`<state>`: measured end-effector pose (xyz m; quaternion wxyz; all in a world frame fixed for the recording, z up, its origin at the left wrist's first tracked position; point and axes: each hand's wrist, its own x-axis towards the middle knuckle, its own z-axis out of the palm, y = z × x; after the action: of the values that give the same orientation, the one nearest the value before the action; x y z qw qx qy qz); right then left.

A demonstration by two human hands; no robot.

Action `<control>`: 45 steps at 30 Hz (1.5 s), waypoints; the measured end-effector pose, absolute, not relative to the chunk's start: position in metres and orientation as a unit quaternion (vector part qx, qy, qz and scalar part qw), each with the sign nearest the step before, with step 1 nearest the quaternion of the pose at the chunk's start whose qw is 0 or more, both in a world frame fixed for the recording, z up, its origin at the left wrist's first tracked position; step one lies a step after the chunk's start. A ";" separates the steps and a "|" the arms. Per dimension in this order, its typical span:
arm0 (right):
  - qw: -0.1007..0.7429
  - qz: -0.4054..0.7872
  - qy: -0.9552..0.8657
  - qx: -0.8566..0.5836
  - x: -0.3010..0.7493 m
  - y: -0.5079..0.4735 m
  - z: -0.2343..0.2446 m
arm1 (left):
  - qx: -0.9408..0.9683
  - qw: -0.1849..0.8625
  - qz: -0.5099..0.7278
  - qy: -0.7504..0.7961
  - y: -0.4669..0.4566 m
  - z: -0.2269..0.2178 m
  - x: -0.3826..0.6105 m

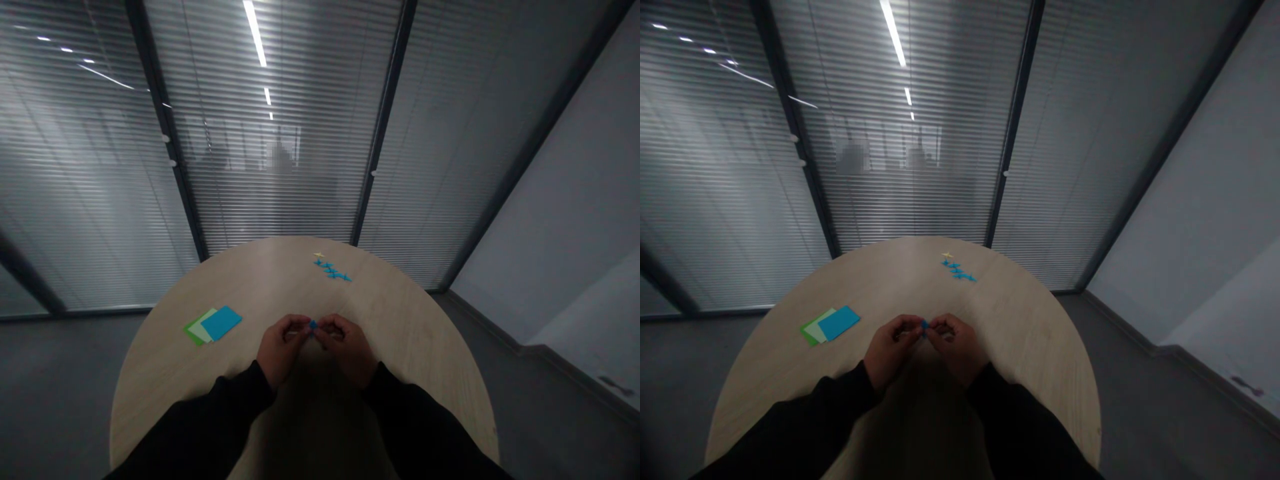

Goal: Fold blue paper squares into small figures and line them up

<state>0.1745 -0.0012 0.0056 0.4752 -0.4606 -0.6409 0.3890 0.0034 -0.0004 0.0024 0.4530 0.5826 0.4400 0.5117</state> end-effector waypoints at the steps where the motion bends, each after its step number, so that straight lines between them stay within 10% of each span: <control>1: 0.482 0.396 -0.637 -0.453 0.174 -0.001 0.004 | 0.578 0.457 0.517 0.436 0.000 0.001 0.004; 19: 0.476 0.265 -0.728 -0.417 0.177 -0.002 0.006 | 0.608 0.467 0.511 0.390 -0.003 0.001 0.004; 45: 0.442 0.412 -0.668 -0.433 0.179 0.003 0.002 | 0.674 0.354 0.482 0.435 -0.003 0.004 0.001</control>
<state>0.1788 0.0031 0.0017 0.4423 -0.4333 -0.6683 0.4124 0.0008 -0.0025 0.0039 0.3542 0.6735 0.4346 0.4817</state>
